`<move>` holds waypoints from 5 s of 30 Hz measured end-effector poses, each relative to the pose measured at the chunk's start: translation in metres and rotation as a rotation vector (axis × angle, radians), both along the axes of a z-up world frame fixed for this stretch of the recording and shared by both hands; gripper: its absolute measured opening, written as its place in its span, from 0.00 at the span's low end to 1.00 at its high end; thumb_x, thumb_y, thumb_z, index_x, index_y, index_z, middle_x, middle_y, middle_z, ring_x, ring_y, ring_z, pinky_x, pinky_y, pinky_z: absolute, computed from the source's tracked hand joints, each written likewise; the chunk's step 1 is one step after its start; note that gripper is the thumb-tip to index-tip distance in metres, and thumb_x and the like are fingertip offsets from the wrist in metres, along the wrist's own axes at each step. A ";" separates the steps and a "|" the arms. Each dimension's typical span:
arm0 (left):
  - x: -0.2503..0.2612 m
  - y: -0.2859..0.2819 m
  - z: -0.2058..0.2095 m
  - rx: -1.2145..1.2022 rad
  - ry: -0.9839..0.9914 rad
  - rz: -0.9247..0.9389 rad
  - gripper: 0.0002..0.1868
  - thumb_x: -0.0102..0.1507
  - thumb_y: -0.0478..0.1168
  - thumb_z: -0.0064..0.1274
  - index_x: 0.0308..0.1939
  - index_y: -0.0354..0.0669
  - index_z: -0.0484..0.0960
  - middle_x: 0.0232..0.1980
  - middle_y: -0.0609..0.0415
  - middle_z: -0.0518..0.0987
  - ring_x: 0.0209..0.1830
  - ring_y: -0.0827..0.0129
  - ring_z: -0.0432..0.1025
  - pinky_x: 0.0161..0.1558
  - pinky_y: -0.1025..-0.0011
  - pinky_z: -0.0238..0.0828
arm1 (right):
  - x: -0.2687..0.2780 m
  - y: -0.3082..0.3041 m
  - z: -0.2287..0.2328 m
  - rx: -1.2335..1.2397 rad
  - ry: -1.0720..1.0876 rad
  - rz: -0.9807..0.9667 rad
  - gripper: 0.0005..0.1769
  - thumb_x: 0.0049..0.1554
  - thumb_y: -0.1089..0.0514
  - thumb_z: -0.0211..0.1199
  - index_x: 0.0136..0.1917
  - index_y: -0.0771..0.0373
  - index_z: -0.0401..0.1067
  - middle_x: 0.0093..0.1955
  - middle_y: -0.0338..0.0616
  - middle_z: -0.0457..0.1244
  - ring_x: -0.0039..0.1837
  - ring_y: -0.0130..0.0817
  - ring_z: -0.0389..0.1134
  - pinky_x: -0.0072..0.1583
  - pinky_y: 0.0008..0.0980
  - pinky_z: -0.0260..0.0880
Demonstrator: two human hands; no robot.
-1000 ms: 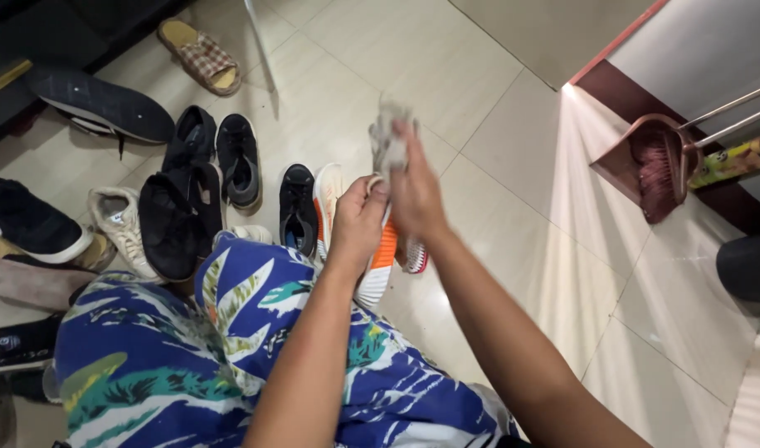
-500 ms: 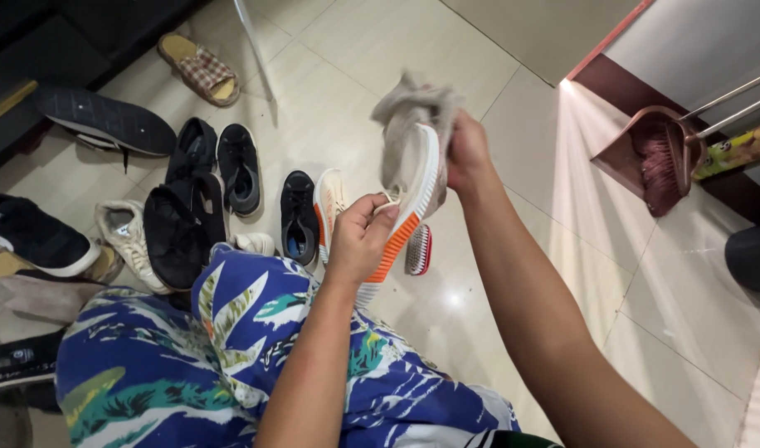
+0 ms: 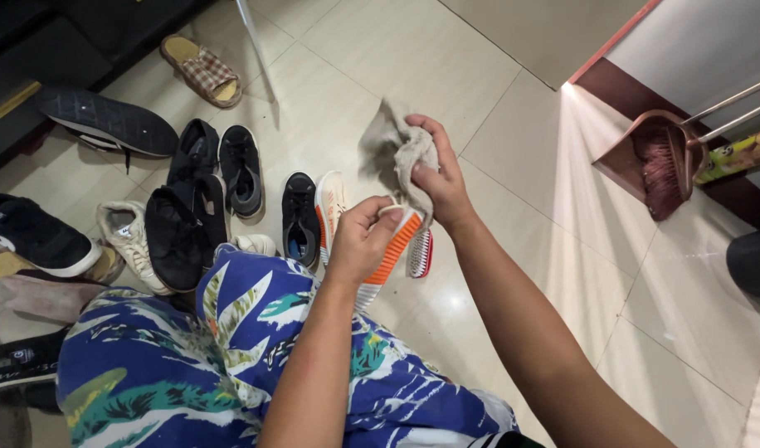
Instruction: Clean the soles and uppers of several shoes using a brush and cloth, then untie and retie laces.
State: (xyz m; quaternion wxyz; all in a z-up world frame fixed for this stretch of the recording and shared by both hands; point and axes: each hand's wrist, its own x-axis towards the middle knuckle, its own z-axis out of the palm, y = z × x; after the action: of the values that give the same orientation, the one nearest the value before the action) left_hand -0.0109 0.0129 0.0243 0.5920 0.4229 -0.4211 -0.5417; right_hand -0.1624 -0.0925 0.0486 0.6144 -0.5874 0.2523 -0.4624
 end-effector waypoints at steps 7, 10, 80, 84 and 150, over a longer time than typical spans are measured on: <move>0.007 0.006 0.021 -0.019 -0.248 0.200 0.11 0.64 0.37 0.59 0.45 0.31 0.81 0.35 0.53 0.80 0.35 0.77 0.70 0.38 0.76 0.68 | 0.011 0.003 0.018 -0.040 0.127 -0.131 0.23 0.60 0.65 0.51 0.69 0.64 0.64 0.58 0.42 0.64 0.58 0.27 0.64 0.62 0.28 0.67; 0.010 0.004 0.020 -0.189 -0.212 0.239 0.26 0.60 0.37 0.60 0.59 0.31 0.71 0.50 0.49 0.74 0.46 0.73 0.70 0.48 0.73 0.70 | 0.010 -0.004 0.012 -0.079 0.164 -0.143 0.18 0.65 0.62 0.49 0.68 0.65 0.64 0.61 0.41 0.64 0.62 0.26 0.64 0.65 0.26 0.66; -0.006 0.004 0.040 0.087 -0.501 0.335 0.37 0.54 0.54 0.69 0.63 0.39 0.79 0.44 0.43 0.87 0.43 0.63 0.84 0.45 0.68 0.79 | -0.003 -0.106 0.024 -0.013 0.530 -0.228 0.13 0.65 0.59 0.53 0.45 0.70 0.74 0.40 0.51 0.67 0.46 0.45 0.68 0.49 0.43 0.71; 0.000 -0.005 0.036 0.113 -0.348 0.368 0.34 0.57 0.51 0.66 0.64 0.42 0.78 0.43 0.47 0.89 0.40 0.68 0.84 0.43 0.70 0.80 | -0.012 -0.043 0.094 0.392 -0.172 -0.275 0.13 0.65 0.56 0.51 0.53 0.67 0.73 0.51 0.51 0.69 0.50 0.42 0.73 0.48 0.42 0.80; 0.022 -0.023 -0.015 0.534 -0.116 0.779 0.40 0.62 0.67 0.50 0.49 0.26 0.80 0.49 0.36 0.85 0.49 0.52 0.81 0.52 0.62 0.73 | 0.001 0.102 0.054 0.304 -0.497 -0.336 0.19 0.68 0.62 0.43 0.69 0.68 0.64 0.66 0.52 0.65 0.67 0.43 0.68 0.69 0.42 0.71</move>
State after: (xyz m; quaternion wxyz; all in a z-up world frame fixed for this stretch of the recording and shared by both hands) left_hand 0.0110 -0.0097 0.0097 0.5972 0.7161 -0.1099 -0.3442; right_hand -0.1618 0.0092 0.1026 0.6528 -0.3085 0.2542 -0.6434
